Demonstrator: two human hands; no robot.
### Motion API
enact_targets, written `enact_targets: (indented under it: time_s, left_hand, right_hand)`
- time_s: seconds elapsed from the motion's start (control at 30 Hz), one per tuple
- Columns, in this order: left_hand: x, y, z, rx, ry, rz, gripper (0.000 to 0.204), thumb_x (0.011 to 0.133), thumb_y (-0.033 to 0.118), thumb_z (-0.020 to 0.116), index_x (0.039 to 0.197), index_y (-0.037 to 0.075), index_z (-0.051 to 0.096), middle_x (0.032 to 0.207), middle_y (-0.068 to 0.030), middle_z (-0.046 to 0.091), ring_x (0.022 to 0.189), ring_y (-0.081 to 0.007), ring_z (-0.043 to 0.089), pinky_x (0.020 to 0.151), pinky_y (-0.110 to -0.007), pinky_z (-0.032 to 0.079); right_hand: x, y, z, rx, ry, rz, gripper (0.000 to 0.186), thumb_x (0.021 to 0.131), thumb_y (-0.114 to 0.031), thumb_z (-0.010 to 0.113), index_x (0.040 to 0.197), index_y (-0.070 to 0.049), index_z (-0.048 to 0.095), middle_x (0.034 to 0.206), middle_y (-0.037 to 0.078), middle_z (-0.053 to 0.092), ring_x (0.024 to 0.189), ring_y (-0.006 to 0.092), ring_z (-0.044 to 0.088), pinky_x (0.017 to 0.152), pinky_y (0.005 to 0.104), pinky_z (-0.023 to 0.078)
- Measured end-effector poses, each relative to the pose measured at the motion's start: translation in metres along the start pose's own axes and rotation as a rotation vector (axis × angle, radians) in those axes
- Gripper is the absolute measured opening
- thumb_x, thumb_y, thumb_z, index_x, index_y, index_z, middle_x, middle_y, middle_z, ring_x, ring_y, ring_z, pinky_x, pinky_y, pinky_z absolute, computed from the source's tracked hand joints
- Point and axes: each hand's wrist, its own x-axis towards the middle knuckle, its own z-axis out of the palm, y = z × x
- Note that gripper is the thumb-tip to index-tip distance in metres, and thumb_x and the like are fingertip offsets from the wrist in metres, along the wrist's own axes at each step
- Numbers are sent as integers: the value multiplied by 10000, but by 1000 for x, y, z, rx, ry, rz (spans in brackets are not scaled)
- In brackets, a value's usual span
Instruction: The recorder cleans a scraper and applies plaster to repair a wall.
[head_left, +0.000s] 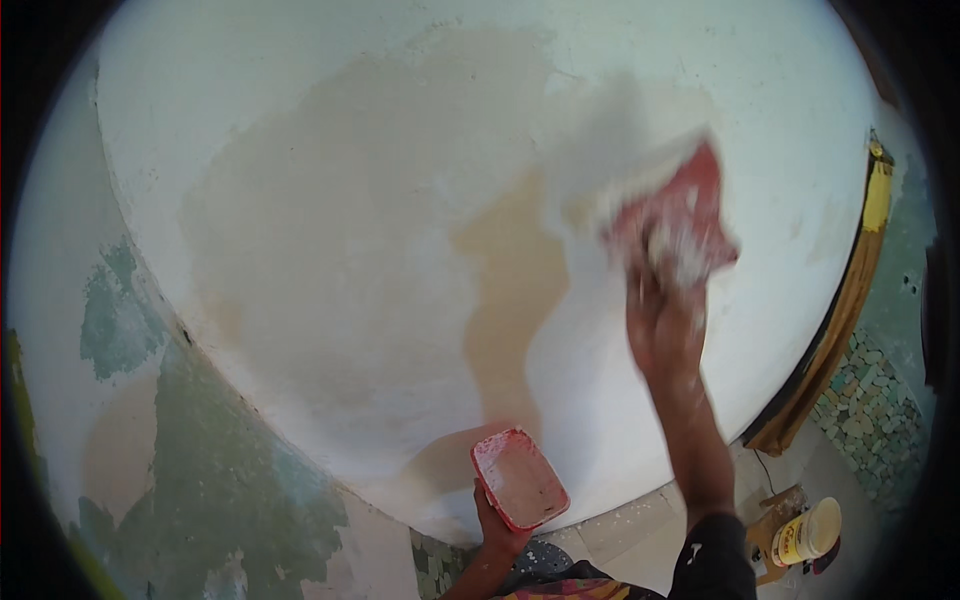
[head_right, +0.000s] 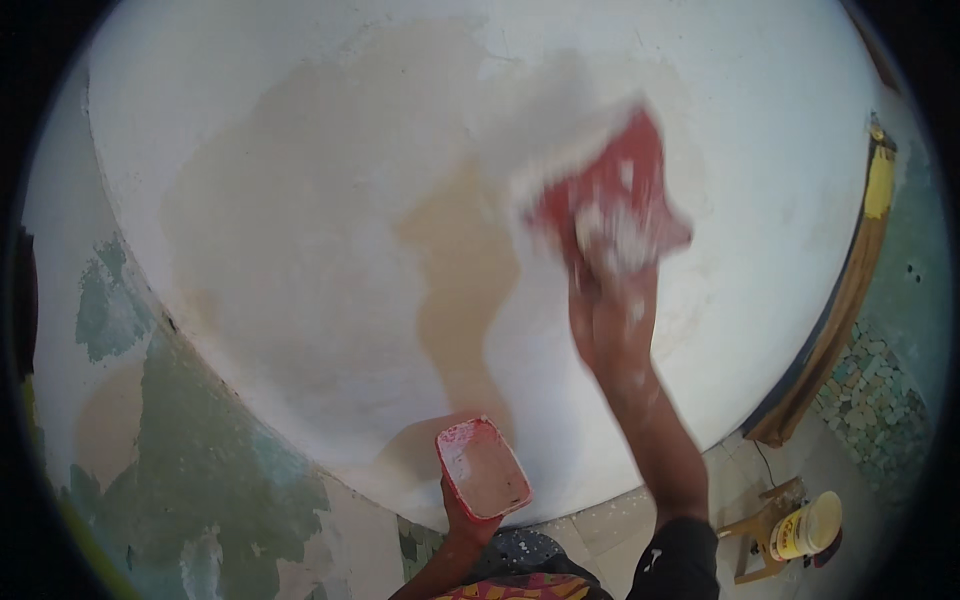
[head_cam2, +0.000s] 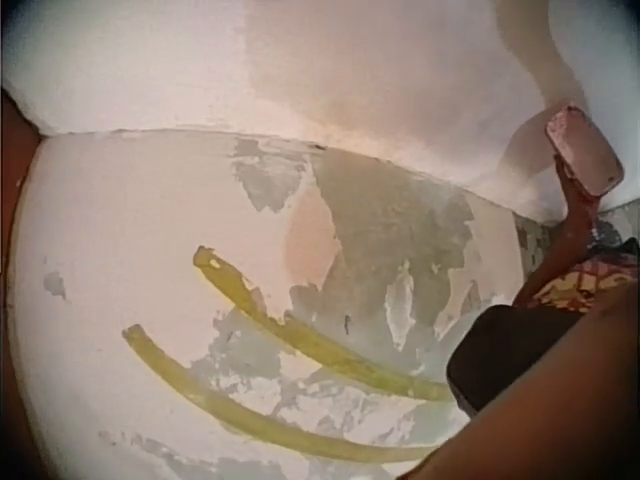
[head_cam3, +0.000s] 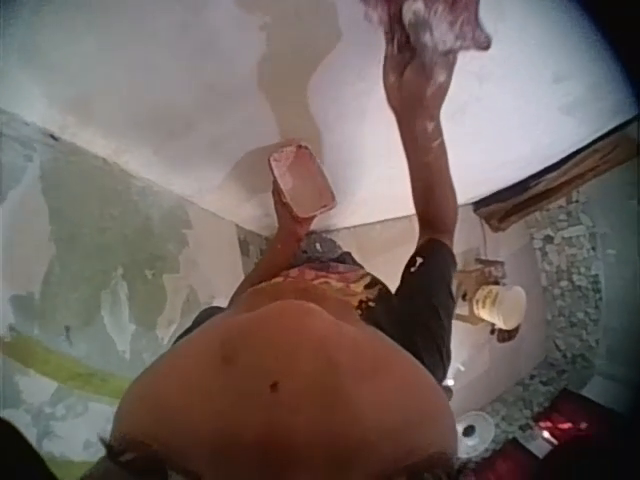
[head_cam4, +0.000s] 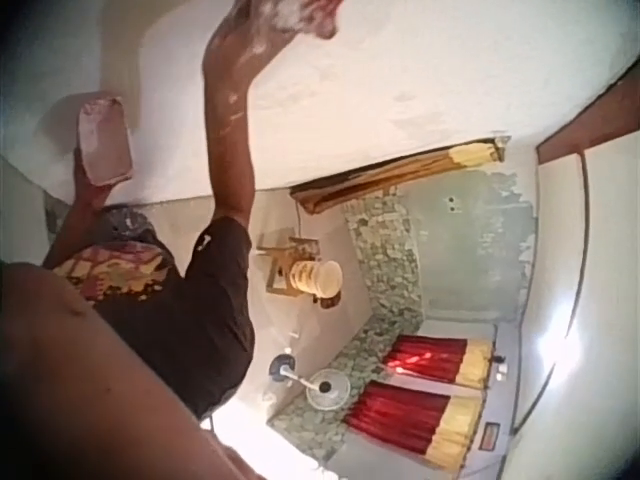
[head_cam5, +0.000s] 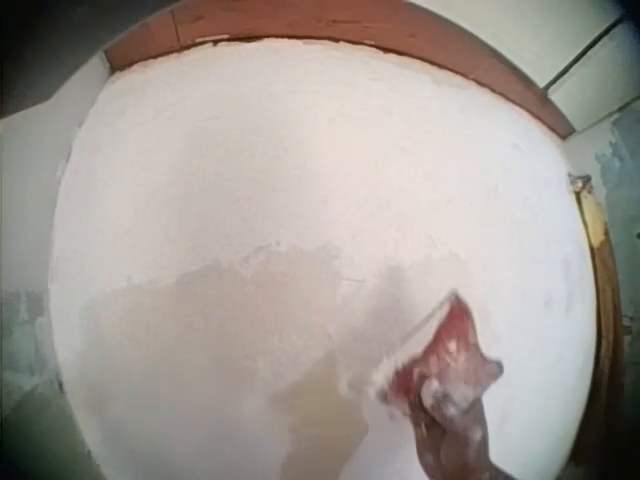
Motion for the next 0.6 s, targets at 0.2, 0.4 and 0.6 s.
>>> enact_targets:
  time_s: [0.2, 0.4, 0.6]
  left_hand:
    - [-19, 5, 19, 181, -20, -21, 755, 944, 714, 403, 1504, 207, 415, 1516, -44, 466, 1376, -322, 455, 1146, -575, 343]
    - [-24, 17, 12, 2, -149, -61, 588, 996, 577, 451, 1434, 186, 483, 1423, -30, 546, 1309, -274, 520, 1096, -508, 423]
    - [-15, 14, 12, -24, -111, -122, 613, 992, 587, 446, 1447, 177, 478, 1424, -40, 550, 1308, -295, 523, 1104, -520, 414]
  right_hand:
    - [156, -18, 66, -1097, -544, -932, 343, 897, -53, 698, 1240, -52, 682, 1197, 90, 706, 1059, 250, 681, 902, 361, 555]
    - [111, -16, 48, -1819, -713, -1191, 594, 711, -184, 811, 1289, -217, 677, 1217, 42, 693, 1069, 261, 668, 940, 403, 539]
    - [136, -53, 93, -2059, -529, -1274, 544, 745, 7, 693, 1247, -202, 694, 1219, 42, 693, 1045, 272, 674, 884, 398, 555]
